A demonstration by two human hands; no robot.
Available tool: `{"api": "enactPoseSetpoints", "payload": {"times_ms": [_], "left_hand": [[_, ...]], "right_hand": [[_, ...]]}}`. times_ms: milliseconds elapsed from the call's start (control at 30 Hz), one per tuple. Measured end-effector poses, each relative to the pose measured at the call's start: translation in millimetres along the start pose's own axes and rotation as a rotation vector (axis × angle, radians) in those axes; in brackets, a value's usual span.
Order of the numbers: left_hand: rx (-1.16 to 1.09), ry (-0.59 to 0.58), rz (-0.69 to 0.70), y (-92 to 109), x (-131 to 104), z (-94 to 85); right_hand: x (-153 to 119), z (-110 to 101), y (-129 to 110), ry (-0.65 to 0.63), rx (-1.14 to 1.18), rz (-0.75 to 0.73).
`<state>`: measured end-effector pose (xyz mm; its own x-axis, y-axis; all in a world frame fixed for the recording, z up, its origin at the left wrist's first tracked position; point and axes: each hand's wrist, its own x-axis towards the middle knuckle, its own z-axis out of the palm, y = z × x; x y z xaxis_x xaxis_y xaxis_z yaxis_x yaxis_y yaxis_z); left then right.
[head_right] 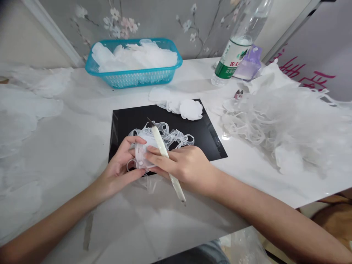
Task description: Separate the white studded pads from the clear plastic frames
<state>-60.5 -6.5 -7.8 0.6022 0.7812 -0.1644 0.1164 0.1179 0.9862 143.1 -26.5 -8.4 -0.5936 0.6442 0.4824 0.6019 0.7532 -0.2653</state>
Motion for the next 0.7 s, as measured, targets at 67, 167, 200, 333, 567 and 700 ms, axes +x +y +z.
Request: {"api": "enactPoseSetpoints", "payload": {"times_ms": [67,167,200,333,567,700], "left_hand": [[0.035,-0.025,-0.012,-0.9,-1.0,0.5],[0.041,-0.075,-0.026,-2.0,-1.7,1.5],[0.027,-0.083,-0.034,-2.1,-1.5,1.9],[-0.013,-0.027,-0.058,-2.3,0.5,3.4],[-0.021,-0.038,-0.073,-2.3,0.6,3.5],[-0.024,-0.103,-0.087,3.0,1.4,1.6]], "right_hand": [[-1.0,-0.1,0.3,0.003,0.017,0.001],[-0.6,-0.6,0.2,0.047,-0.046,-0.013],[0.0,-0.9,0.0,0.061,-0.076,-0.032],[1.8,-1.8,-1.3,0.079,-0.158,-0.103],[-0.6,1.2,-5.4,0.143,-0.227,-0.006],[-1.7,4.1,-11.6,0.154,-0.173,0.079]]}}
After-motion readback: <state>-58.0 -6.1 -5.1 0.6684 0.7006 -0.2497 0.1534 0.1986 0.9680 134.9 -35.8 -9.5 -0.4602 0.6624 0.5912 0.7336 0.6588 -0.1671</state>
